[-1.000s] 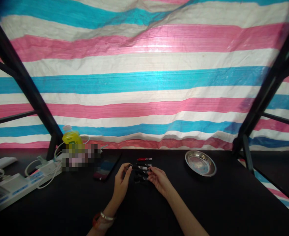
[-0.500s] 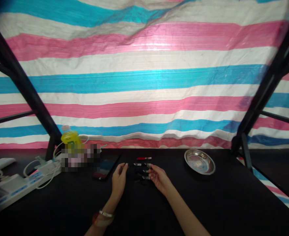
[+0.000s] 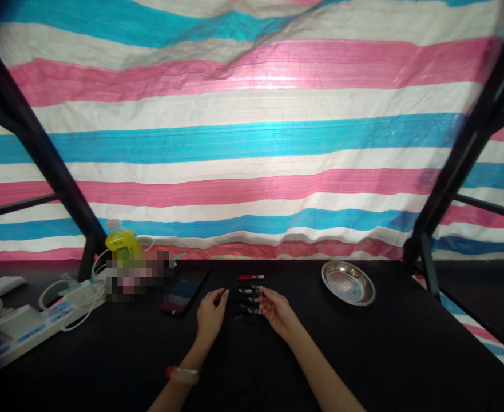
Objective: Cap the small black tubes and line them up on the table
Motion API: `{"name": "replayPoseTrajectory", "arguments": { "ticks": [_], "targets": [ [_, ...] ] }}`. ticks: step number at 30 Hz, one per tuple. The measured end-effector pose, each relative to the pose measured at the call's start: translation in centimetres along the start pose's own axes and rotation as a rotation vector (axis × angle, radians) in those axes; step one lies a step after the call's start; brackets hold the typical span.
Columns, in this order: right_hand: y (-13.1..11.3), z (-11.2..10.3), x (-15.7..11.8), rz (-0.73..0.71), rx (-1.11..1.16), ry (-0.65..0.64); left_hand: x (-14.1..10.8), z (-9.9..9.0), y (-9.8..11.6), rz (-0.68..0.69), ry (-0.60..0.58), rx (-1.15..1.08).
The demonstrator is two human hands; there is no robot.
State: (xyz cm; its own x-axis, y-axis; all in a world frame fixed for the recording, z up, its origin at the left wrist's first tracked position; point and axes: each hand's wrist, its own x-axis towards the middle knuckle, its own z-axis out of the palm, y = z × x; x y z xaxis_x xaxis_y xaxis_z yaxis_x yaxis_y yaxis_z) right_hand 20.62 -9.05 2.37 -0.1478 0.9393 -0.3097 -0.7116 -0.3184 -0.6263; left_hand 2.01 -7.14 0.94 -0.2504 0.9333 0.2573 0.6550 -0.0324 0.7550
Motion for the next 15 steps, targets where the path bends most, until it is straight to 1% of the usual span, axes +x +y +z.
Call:
{"name": "replayPoseTrajectory", "arguments": {
  "ticks": [5, 8, 15],
  "targets": [
    [0.0, -0.09, 0.06, 0.0, -0.006, -0.003, -0.31, -0.26, 0.49, 0.022, -0.061, 0.111],
    [0.01, -0.19, 0.1, 0.003, -0.01, -0.001, -0.41, -0.32, 0.65, 0.032, -0.084, 0.141],
    [0.11, -0.27, 0.16, -0.017, -0.024, -0.006, -0.33, -0.02, 0.44, 0.033, -0.11, 0.051]
  ]
}}
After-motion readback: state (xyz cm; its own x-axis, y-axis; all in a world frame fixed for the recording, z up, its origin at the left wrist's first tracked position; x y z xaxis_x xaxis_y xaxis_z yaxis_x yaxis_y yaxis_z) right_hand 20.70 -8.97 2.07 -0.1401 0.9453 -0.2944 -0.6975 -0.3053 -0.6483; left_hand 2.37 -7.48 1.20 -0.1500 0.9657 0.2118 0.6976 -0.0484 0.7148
